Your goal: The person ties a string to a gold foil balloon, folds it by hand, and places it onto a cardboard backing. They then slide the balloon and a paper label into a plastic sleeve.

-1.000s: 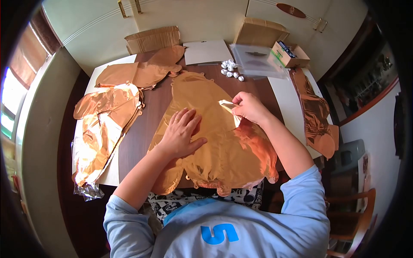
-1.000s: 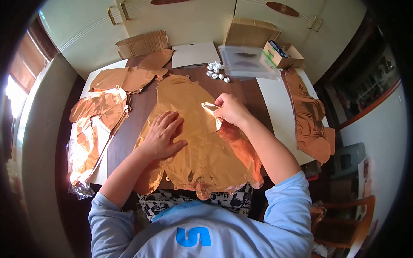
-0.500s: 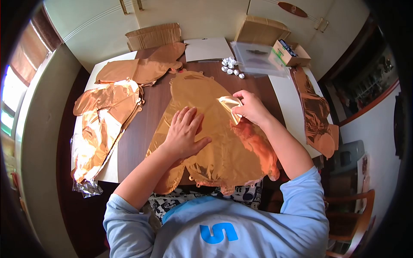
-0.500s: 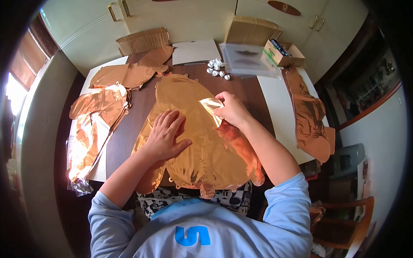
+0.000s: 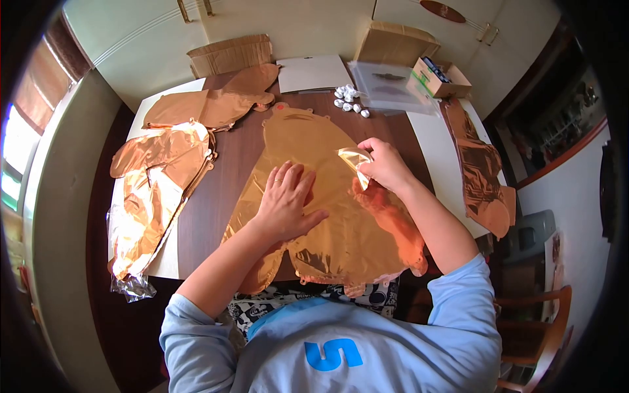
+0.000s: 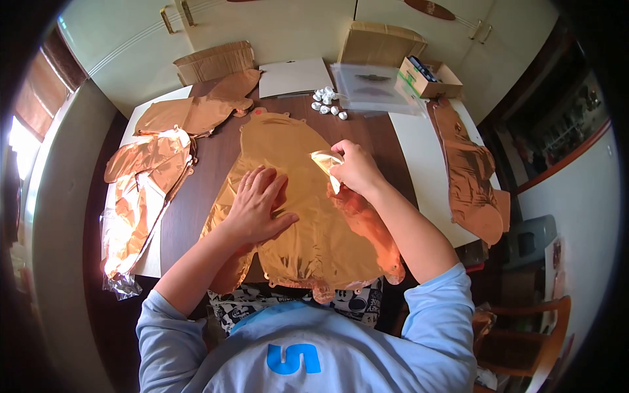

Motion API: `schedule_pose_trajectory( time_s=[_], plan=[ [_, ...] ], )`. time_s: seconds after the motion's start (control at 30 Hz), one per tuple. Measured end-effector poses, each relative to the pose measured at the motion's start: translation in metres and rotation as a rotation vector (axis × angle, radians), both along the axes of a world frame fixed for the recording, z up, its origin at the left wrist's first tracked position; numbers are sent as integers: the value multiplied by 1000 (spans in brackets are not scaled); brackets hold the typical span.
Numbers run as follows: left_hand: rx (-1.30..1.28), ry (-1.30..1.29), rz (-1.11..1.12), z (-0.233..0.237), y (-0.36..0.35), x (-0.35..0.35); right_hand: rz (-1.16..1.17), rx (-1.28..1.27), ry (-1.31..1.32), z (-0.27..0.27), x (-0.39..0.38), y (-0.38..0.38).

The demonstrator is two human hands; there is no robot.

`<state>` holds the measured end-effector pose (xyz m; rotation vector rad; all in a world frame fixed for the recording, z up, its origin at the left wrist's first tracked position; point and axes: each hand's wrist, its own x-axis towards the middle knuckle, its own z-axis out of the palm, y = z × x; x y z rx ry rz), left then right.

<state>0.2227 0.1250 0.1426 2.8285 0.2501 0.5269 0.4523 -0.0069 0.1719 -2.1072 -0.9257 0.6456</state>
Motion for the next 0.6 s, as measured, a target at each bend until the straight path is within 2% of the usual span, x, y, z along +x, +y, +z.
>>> schedule_pose_trajectory(
  time_s=[0.2, 0.3, 0.4, 0.5, 0.6],
  plan=[
    [13, -11, 7, 4, -4, 1, 0, 35, 98, 6, 0, -2],
    [4, -52, 7, 11, -4, 3, 73, 128, -4, -13, 9, -1],
    [11, -89, -27, 9, -1, 7, 69, 57, -6, -12, 10, -1],
    [8, -67, -62, 2, 3, 9, 65, -69, 113, 5, 4, -3],
    [-29, -51, -70, 3, 2, 8, 74, -40, 179, 21, -8, -3]
  ],
)
